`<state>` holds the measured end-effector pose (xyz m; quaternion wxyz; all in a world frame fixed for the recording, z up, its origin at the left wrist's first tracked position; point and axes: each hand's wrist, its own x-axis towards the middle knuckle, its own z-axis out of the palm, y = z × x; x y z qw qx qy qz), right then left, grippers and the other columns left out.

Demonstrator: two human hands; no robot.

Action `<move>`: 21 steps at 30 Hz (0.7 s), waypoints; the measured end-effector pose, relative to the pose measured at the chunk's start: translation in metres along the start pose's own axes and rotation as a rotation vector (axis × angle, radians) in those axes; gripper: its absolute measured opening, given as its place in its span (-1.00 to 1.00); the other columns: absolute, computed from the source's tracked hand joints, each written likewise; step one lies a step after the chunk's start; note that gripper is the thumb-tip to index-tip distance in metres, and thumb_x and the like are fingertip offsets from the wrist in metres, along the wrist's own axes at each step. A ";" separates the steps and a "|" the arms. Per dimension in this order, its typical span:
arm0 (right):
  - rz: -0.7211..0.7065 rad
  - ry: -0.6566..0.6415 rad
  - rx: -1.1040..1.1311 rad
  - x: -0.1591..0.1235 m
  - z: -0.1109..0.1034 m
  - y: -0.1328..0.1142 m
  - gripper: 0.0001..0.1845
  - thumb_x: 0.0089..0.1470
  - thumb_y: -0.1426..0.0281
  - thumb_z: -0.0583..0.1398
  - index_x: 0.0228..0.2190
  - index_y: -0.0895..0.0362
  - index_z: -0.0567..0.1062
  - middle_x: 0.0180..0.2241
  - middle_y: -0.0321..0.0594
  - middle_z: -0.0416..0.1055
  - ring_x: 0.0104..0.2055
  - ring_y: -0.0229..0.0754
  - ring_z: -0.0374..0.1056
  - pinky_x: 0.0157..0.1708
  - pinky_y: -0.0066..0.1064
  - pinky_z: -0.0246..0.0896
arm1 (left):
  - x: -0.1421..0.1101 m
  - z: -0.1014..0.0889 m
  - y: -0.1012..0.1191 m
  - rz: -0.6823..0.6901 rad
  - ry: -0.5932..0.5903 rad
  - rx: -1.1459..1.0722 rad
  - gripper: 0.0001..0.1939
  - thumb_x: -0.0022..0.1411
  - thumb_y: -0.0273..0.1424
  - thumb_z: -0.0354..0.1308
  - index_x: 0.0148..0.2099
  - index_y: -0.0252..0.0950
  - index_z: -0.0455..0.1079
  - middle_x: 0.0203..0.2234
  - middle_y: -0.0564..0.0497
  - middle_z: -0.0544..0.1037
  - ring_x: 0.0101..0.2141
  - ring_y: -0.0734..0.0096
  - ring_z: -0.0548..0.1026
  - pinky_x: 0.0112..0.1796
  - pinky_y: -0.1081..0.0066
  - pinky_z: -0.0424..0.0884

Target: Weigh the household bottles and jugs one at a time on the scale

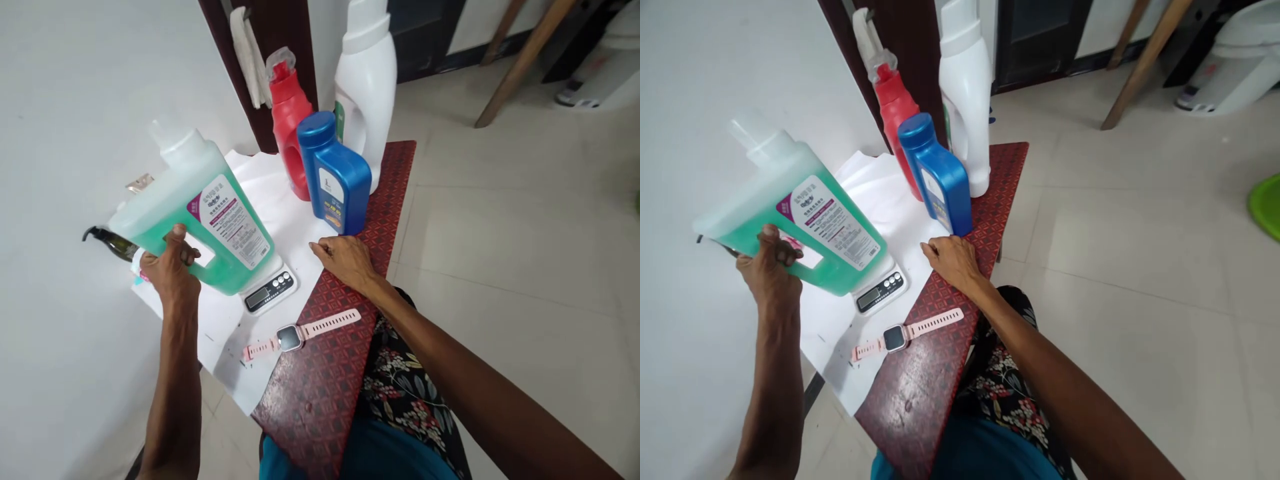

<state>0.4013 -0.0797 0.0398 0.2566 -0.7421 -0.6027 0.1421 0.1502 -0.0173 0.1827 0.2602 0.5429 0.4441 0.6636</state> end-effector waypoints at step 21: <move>-0.054 0.023 -0.050 -0.005 0.005 0.000 -0.50 0.44 0.18 0.05 -0.39 0.13 0.63 -0.36 -0.05 0.63 -0.32 -0.07 0.43 -0.31 -0.29 -0.09 | -0.013 -0.076 -0.018 0.135 -0.033 0.134 -0.50 0.28 0.17 0.13 -0.06 -0.14 0.36 -0.13 -0.06 0.57 -0.17 0.24 0.61 -0.06 0.17 0.57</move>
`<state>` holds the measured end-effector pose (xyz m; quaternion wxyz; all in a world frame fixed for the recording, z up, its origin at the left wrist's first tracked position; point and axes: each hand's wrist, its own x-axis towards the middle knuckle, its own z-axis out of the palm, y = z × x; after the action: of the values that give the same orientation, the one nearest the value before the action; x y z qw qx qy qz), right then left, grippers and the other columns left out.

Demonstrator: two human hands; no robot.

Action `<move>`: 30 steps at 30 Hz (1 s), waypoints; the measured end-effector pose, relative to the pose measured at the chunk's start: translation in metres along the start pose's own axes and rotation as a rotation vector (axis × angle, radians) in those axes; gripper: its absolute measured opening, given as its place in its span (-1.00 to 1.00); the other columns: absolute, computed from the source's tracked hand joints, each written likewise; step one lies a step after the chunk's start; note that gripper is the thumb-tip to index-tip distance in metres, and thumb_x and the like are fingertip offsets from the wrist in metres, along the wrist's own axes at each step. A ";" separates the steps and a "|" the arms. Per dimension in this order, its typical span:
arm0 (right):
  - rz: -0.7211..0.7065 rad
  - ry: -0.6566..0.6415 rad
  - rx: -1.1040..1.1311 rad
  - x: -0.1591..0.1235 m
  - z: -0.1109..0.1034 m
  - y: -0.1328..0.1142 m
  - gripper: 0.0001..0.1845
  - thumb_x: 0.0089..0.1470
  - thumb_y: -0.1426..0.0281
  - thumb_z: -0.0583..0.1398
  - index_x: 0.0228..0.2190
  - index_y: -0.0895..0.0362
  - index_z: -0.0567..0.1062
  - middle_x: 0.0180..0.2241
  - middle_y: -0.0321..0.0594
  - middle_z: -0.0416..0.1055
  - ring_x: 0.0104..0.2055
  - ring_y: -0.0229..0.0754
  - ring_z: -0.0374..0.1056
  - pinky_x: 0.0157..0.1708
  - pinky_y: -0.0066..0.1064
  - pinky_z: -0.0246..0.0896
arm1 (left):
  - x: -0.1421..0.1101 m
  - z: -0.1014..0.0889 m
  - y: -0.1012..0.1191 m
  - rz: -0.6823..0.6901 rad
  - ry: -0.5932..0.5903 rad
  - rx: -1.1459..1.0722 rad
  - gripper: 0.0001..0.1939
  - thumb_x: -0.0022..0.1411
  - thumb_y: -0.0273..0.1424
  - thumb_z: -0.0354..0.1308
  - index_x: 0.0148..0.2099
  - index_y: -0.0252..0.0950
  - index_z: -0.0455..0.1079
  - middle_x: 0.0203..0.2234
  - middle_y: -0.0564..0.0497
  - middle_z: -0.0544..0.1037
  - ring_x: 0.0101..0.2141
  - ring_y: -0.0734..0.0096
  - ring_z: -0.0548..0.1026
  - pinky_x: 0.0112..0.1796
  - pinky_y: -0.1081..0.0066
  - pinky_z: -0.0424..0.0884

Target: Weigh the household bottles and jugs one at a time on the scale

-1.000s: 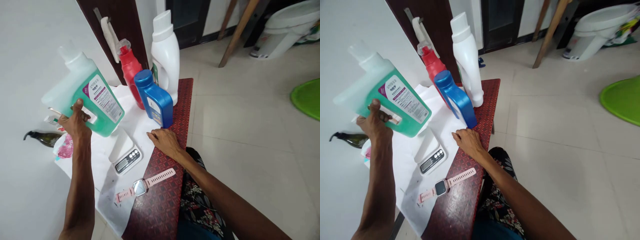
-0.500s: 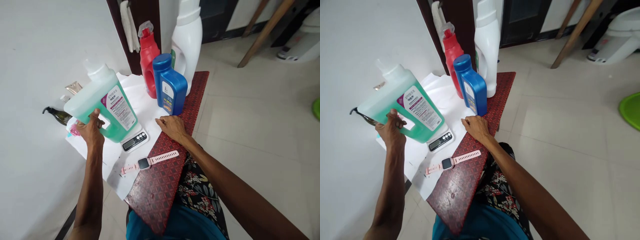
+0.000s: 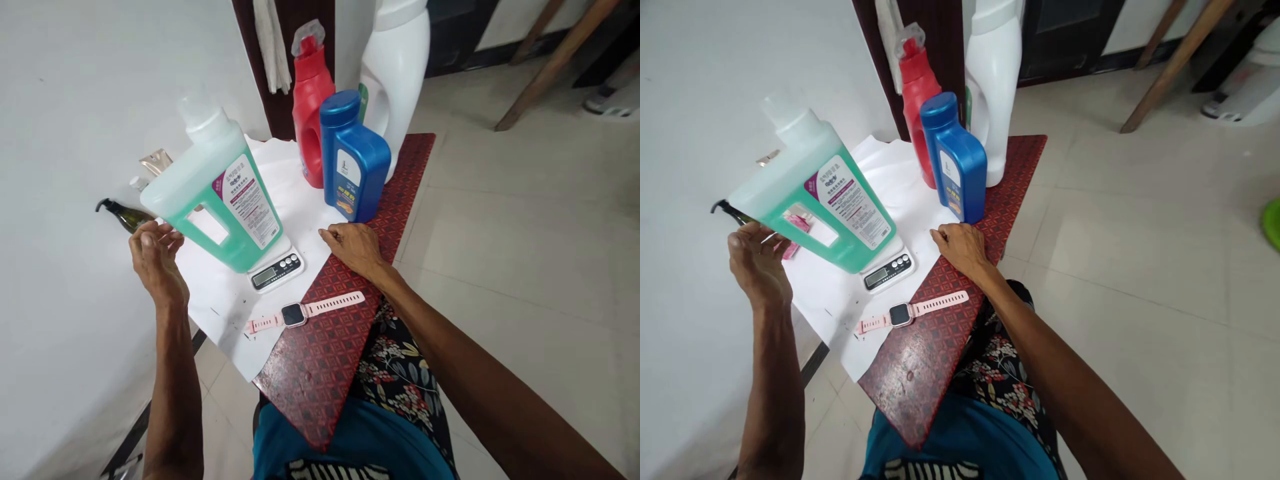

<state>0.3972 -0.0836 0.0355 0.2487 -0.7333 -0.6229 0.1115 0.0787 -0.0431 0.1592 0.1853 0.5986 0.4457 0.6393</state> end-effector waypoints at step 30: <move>0.045 -0.025 -0.069 0.006 0.008 0.004 -0.51 0.39 0.14 0.08 -0.47 0.10 0.58 -0.33 -0.02 0.66 -0.30 -0.02 0.50 -0.36 -0.30 -0.08 | 0.070 -0.018 -0.091 -0.074 0.585 0.135 -0.51 0.15 0.05 0.33 -0.41 -0.18 0.21 -0.61 0.18 0.12 -0.57 0.46 0.24 -0.50 0.35 0.37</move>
<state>0.3981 -0.0762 0.0279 0.2126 -0.7539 -0.6127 0.1047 0.0198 0.0528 0.1315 0.0323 0.3832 0.5431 0.7464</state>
